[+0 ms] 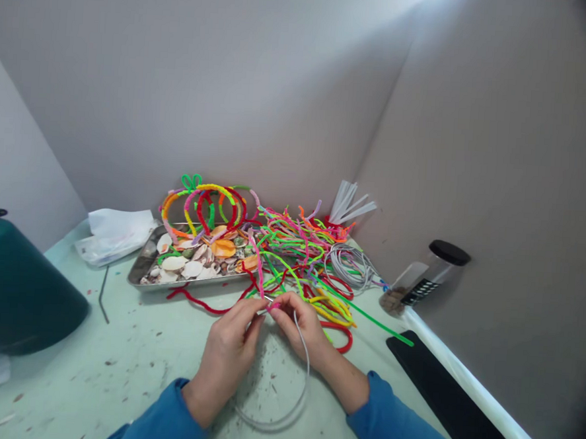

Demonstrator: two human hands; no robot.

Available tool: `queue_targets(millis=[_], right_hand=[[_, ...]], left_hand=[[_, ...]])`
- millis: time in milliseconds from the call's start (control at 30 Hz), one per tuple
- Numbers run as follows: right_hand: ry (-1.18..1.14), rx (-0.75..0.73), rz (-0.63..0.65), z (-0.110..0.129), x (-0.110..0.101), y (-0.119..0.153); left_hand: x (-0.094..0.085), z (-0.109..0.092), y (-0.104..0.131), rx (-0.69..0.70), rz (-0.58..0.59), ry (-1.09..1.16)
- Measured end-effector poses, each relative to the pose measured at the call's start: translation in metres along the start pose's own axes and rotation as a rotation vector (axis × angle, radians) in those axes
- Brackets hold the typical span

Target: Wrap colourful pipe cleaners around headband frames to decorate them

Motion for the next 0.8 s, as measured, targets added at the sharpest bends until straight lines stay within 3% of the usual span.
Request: queue_targets(millis=[133, 367, 800], right_hand=[[-0.006, 0.003, -0.001, 0.001, 0.000, 0.000], [0.005, 0.006, 0.000, 0.002, 0.000, 0.001], [0.027, -0.041, -0.045, 0.001, -0.003, 0.001]], left_hand=[[0.000, 0.004, 0.001, -0.065, -0.008, -0.054], [-0.001, -0.004, 0.001, 0.094, -0.041, -0.119], [0.003, -0.008, -0.001, 0.099, 0.038, -0.118]])
Point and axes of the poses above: each hand's wrist, its own y-axis away from the middle knuckle, its own x-axis out of the palm, z = x × y, the point moved 6 cm from there along -y, towards the middle knuckle, and after that the axes turned 9 degrees about z, right-handed, at the moved point
